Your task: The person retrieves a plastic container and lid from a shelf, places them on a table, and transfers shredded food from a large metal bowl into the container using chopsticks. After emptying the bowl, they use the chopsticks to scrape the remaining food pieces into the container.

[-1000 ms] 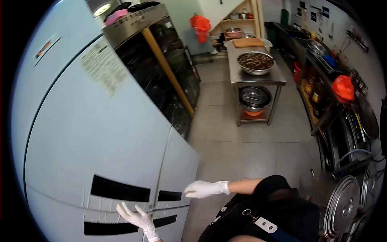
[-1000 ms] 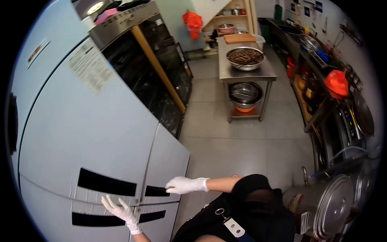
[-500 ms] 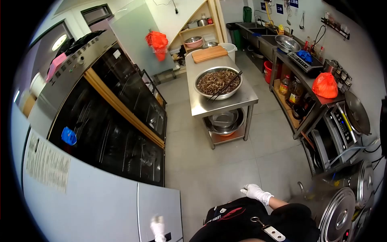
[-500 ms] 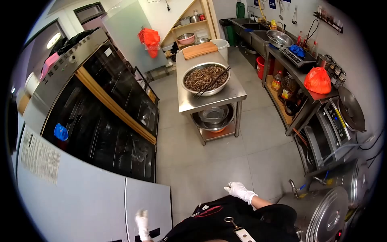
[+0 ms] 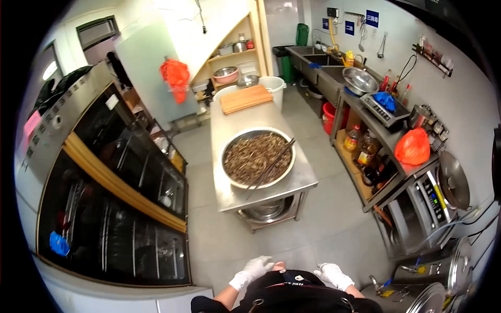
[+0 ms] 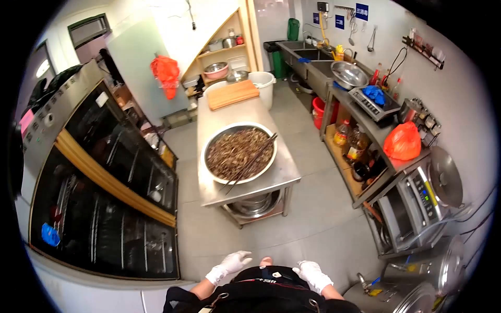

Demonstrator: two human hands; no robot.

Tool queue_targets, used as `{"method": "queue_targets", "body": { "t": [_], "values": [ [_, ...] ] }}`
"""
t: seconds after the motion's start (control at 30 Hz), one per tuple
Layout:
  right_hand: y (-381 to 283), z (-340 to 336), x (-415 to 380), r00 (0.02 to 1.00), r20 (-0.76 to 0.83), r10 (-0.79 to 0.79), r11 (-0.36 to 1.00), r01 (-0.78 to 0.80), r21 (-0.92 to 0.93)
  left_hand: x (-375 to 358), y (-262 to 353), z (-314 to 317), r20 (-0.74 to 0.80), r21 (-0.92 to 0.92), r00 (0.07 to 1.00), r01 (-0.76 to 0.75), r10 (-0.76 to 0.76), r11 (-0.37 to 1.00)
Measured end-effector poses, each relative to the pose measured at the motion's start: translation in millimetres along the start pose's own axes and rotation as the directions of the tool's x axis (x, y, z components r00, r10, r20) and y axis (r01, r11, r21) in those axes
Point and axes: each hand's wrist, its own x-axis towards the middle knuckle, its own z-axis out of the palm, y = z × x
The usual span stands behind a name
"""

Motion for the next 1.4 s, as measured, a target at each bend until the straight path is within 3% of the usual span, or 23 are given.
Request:
{"method": "queue_targets", "body": {
  "t": [0.07,0.23,0.33,0.37,0.4,0.5,0.53,0.6,0.63,0.67,0.73,0.8,0.87,0.93,1.0,1.07,1.13,1.2,1.23,1.33,1.4],
  "values": [
    [34,-23,6,0.993,-0.036,0.112,0.991,-0.109,0.078,66,47,-10,0.158,-0.034,0.98,-0.115,0.119,0.993],
    [118,-76,20,0.888,-0.056,0.457,0.846,-0.415,0.334,216,167,-37,0.265,-0.123,0.87,-0.398,0.416,0.909],
    [197,-84,45,0.888,0.003,0.461,0.85,-0.442,0.285,311,212,-40,0.28,-0.238,0.846,-0.396,0.453,0.887],
    [181,-147,55,0.794,0.22,0.567,0.77,-0.606,0.202,340,215,-26,0.074,-0.207,0.843,-0.509,0.532,0.836],
    [193,-181,78,0.79,0.22,0.573,0.777,-0.609,0.162,369,230,-31,0.048,-0.345,0.879,-0.431,0.475,0.834],
    [260,-245,136,0.936,0.117,0.33,0.94,-0.337,0.044,443,266,-31,-0.106,-0.609,0.972,-0.231,0.211,0.759],
    [292,-258,169,0.962,0.086,0.257,0.966,-0.256,-0.023,466,274,-36,-0.115,-0.618,0.974,-0.223,0.193,0.754],
    [313,-318,228,0.988,-0.006,0.152,0.988,-0.152,-0.016,507,287,-45,-0.124,-0.764,0.983,-0.181,0.134,0.62],
    [317,-348,260,0.996,-0.072,0.052,0.999,-0.051,0.011,520,295,-68,-0.083,-0.801,0.991,-0.128,0.104,0.585],
    [318,-375,294,0.989,-0.142,-0.048,0.998,0.054,0.039,550,285,-63,-0.186,-0.764,0.977,-0.208,0.1,0.611],
    [304,-424,358,0.98,-0.185,-0.07,0.992,0.087,0.089,579,286,-101,-0.266,-0.77,0.964,-0.194,-0.029,0.608],
    [290,-464,414,0.985,-0.152,-0.081,0.994,0.092,0.067,624,273,-123,-0.278,-0.808,0.954,-0.171,-0.109,0.564],
    [285,-487,460,0.976,-0.071,-0.206,0.973,0.212,0.088,668,255,-140,-0.266,-0.938,0.931,-0.19,-0.251,0.29],
    [299,-501,499,0.971,-0.005,-0.24,0.958,0.238,0.158,717,243,-171,-0.294,-0.941,0.915,-0.225,-0.277,0.254],
    [312,-516,530,0.993,0.064,-0.1,0.966,0.081,0.244,757,241,-208,-0.183,-0.971,0.903,-0.104,-0.389,0.214],
    [336,-531,561,0.993,0.091,-0.076,0.979,0.057,0.195,802,237,-244,-0.202,-0.971,0.897,-0.13,-0.393,0.202],
    [350,-561,592,0.989,0.146,0.03,0.952,-0.073,0.298,839,233,-283,-0.244,-0.954,0.91,-0.164,-0.335,0.251],
    [389,-565,633,0.999,0.013,0.04,0.908,-0.042,0.417,875,228,-319,-0.245,-0.949,0.911,-0.154,-0.333,0.276],
    [391,-581,652,0.988,0.066,0.14,0.765,-0.15,0.627,895,221,-332,-0.251,-0.942,0.921,-0.162,-0.299,0.294],
    [421,-629,765,0.939,0.156,0.308,0.436,-0.285,0.854,973,192,-396,-0.218,-0.943,0.921,-0.113,-0.323,0.313],
    [402,-673,833,0.937,0.101,0.335,0.453,-0.254,0.854,1008,169,-419,-0.231,-0.967,0.892,-0.165,-0.389,0.195]
  ]
}}
